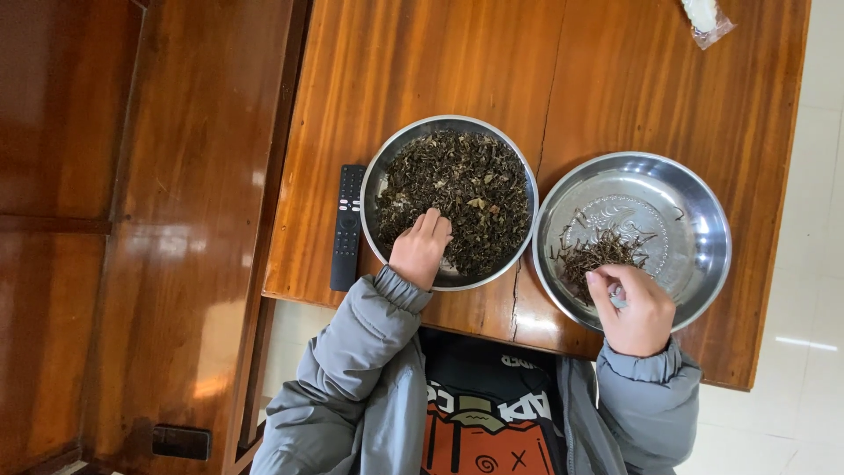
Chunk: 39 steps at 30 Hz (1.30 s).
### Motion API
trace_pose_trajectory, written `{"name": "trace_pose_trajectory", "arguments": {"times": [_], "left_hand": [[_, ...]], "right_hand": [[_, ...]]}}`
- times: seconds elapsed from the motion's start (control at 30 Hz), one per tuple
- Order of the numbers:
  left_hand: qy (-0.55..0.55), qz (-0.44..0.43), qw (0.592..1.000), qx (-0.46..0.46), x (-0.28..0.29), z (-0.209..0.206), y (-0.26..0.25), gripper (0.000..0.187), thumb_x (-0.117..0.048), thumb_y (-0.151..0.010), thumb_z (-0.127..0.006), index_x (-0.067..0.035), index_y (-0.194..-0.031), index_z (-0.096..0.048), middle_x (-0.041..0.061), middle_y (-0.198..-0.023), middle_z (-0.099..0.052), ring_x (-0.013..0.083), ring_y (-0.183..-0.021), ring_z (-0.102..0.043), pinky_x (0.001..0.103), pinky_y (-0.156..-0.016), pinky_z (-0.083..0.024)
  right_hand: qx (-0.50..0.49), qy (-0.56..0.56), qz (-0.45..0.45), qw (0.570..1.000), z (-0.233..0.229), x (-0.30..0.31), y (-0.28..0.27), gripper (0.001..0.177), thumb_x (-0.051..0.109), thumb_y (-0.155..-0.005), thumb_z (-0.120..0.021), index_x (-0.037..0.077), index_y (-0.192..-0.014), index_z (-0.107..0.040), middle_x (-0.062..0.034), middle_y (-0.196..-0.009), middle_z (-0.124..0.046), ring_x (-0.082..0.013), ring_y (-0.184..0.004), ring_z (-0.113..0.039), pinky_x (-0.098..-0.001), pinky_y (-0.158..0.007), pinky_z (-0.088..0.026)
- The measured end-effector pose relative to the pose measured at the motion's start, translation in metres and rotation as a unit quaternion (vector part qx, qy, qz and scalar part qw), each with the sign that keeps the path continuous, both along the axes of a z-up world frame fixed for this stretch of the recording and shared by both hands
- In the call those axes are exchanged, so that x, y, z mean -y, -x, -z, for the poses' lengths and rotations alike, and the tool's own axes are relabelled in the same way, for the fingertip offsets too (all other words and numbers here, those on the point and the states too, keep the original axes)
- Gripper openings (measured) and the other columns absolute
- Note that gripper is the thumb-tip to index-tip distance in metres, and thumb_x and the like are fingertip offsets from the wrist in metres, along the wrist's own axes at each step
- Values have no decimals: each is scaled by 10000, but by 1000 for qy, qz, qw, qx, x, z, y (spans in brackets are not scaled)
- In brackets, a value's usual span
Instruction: Sorting dried tea leaves by hand to remove stems and debris, transferring selected pieces between metal trays.
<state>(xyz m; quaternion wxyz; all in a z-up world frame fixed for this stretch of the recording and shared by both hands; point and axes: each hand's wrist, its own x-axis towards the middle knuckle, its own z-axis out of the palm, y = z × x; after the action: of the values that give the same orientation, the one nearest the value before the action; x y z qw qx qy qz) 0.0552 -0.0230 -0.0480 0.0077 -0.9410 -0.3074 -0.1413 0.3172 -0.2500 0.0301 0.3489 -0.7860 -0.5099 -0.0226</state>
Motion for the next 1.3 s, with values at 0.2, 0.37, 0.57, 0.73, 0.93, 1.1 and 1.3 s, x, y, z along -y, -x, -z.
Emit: {"name": "trace_pose_trajectory", "arguments": {"times": [0.2, 0.37, 0.57, 0.73, 0.93, 1.1, 1.3], "left_hand": [[18, 4, 1000, 8, 1, 7, 1, 235, -305, -995, -649, -98, -1029, -543, 83, -1081, -553, 219, -1022, -679, 288, -719, -613], [68, 12, 997, 24, 3, 12, 2, 195, -243, -1039, -593, -65, -1059, -515, 119, -1037, -550, 286, -983, -691, 324, -703, -621], [101, 33, 993, 44, 4, -8, 2, 157, -201, -1044, -588, -80, -1114, -516, 81, -986, -526, 271, -915, -693, 309, -672, -620], [107, 58, 990, 66, 21, -7, -9, 92, -213, -1033, -611, -122, -1026, -599, 19, -950, -519, 221, -861, -686, 289, -661, -616], [55, 154, 976, 142, 66, -22, -36, 128, -220, -1023, -622, -161, -909, -620, 20, -916, -527, 215, -788, -655, 287, -647, -577], [42, 186, 967, 170, 76, -30, -48, 162, -247, -1024, -610, -133, -909, -604, 18, -834, -519, 226, -779, -667, 292, -642, -575], [66, 169, 968, 176, 66, -39, -46, 117, -241, -1003, -651, -142, -943, -641, 6, -868, -536, 205, -726, -649, 315, -631, -577]], "right_hand": [[0, -2, -8, 1000, -6, -4, 5, 80, 229, -976, -807, 170, -944, -764, -7, -676, -655, -201, -587, -585, -336, -645, -539], [-8, -7, -22, 1000, -3, -9, 11, 70, 211, -956, -808, 161, -935, -763, -10, -687, -673, -199, -600, -616, -322, -632, -545], [-23, -14, -49, 998, -10, -16, 18, 54, 162, -949, -791, 129, -921, -758, -38, -699, -692, -213, -625, -661, -318, -611, -564], [-32, -22, -66, 997, 1, -22, 25, 54, 108, -923, -786, 112, -895, -740, -50, -691, -692, -221, -639, -684, -326, -596, -572], [-37, 7, -134, 990, -5, -40, 54, 110, 194, -878, -796, 140, -947, -730, -76, -796, -729, -270, -703, -724, -388, -630, -599], [-18, 12, -147, 989, 8, -42, 60, 61, 239, -943, -735, 181, -925, -736, -40, -788, -719, -270, -734, -723, -375, -634, -598], [-44, 7, -121, 992, 25, -34, 47, 28, 164, -925, -752, 174, -901, -740, -40, -764, -723, -265, -731, -721, -370, -664, -590]]}}
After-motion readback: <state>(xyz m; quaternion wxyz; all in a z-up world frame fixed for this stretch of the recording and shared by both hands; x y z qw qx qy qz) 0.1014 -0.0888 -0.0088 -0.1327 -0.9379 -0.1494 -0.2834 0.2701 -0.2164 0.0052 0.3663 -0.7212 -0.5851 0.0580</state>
